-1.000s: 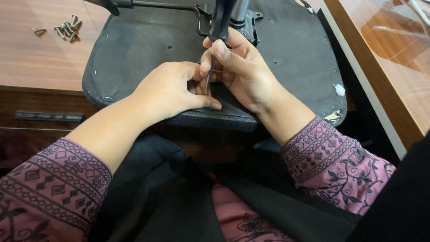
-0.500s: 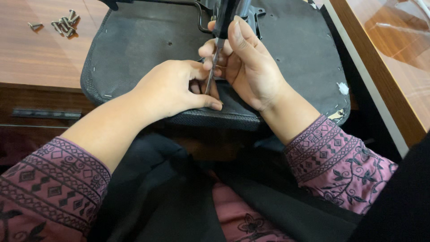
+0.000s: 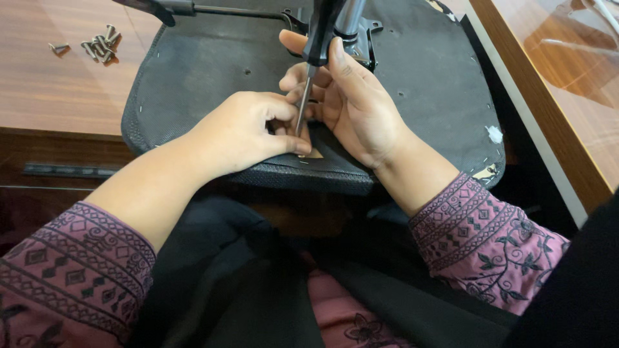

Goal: The person uses a screwdriver to fasten screws into the underside of an overturned chair seat, securing the metal base to the seat. The person repeatedly aligns screws and turns the screwdriver to tighten them into place.

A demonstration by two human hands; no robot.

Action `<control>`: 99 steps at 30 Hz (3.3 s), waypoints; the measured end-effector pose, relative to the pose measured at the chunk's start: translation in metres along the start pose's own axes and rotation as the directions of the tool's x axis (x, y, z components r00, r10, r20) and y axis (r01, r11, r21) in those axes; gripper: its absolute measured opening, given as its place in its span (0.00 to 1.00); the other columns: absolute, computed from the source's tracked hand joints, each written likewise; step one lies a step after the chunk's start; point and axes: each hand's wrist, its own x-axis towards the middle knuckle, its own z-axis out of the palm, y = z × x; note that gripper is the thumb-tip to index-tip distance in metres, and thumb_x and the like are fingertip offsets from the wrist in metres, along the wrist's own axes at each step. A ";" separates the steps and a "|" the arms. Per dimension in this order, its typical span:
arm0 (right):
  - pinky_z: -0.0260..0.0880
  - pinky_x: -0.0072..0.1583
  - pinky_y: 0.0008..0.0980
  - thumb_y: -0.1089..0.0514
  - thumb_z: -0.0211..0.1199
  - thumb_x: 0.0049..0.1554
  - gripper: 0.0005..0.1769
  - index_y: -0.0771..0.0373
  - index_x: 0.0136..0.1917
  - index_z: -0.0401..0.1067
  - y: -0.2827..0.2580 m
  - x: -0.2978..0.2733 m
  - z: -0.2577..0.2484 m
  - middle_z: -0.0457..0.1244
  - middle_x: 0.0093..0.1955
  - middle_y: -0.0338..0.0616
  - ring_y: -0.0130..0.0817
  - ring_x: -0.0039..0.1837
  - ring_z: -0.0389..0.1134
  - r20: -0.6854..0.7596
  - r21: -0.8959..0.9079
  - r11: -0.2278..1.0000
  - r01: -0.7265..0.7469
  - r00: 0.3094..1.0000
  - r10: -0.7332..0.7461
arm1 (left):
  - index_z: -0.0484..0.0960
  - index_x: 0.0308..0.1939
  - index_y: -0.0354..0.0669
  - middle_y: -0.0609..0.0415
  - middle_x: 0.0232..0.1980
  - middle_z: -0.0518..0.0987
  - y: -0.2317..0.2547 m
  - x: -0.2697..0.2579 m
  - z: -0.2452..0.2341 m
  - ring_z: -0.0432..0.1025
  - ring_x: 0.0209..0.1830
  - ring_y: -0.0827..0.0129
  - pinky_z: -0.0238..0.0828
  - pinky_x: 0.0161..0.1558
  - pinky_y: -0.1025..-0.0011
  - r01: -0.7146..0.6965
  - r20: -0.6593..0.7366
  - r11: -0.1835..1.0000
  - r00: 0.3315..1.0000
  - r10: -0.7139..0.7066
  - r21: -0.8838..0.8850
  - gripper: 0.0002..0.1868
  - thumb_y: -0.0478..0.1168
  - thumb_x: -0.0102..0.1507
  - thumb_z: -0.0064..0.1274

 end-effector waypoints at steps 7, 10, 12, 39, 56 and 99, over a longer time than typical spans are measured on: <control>0.69 0.65 0.34 0.48 0.53 0.71 0.28 0.61 0.80 0.59 0.007 0.003 -0.003 0.65 0.62 0.37 0.28 0.62 0.66 0.014 0.003 1.000 0.024 1.000 -0.024 | 0.83 0.38 0.40 0.60 0.30 0.79 -0.001 0.000 0.000 0.72 0.30 0.74 0.70 0.36 0.73 0.067 -0.071 0.991 0.995 -0.076 -0.119 0.09 0.42 0.61 0.62; 0.69 0.68 0.32 0.56 0.56 0.73 0.24 0.65 0.79 0.63 0.011 0.005 -0.004 0.66 0.61 0.39 0.28 0.63 0.67 0.027 -0.122 0.990 0.065 0.998 -0.062 | 0.82 0.41 0.40 0.60 0.30 0.76 -0.005 -0.001 0.000 0.69 0.30 0.75 0.69 0.36 0.74 0.041 -0.130 0.989 0.990 -0.061 -0.145 0.08 0.40 0.63 0.62; 0.68 0.68 0.30 0.60 0.58 0.72 0.22 0.67 0.77 0.64 0.014 0.009 -0.003 0.66 0.61 0.40 0.28 0.63 0.67 0.043 -0.196 0.977 0.079 0.996 -0.072 | 0.80 0.43 0.39 0.60 0.33 0.76 -0.009 -0.002 0.000 0.69 0.33 0.76 0.70 0.38 0.75 -0.045 -0.192 0.984 0.981 0.012 -0.170 0.08 0.37 0.64 0.61; 0.68 0.50 0.37 0.53 0.71 0.58 0.08 0.60 0.45 0.79 -0.017 -0.019 -0.011 0.65 0.42 0.41 0.39 0.48 0.67 0.286 -0.913 0.281 0.296 0.955 -0.078 | 0.70 0.48 0.44 0.59 0.40 0.78 -0.015 0.000 0.002 0.75 0.41 0.78 0.73 0.43 0.76 -0.050 -0.206 0.976 0.978 0.005 -0.210 0.07 0.33 0.71 0.53; 0.67 0.52 0.38 0.52 0.72 0.57 0.10 0.59 0.46 0.78 -0.015 -0.018 -0.007 0.65 0.44 0.42 0.40 0.50 0.66 0.390 -0.882 0.243 0.404 0.915 -0.105 | 0.71 0.46 0.45 0.60 0.40 0.80 -0.016 0.002 0.001 0.77 0.41 0.79 0.74 0.42 0.77 -0.007 -0.187 0.978 0.982 -0.033 -0.210 0.06 0.34 0.70 0.53; 0.69 0.56 0.39 0.58 0.68 0.59 0.07 0.60 0.51 0.78 -0.011 -0.016 -0.012 0.67 0.52 0.42 0.41 0.56 0.67 0.491 -0.822 0.286 0.493 0.867 -0.083 | 0.72 0.47 0.44 0.59 0.41 0.81 -0.018 0.002 0.002 0.79 0.43 0.77 0.75 0.47 0.76 -0.048 -0.208 0.986 0.978 0.015 -0.157 0.06 0.34 0.70 0.54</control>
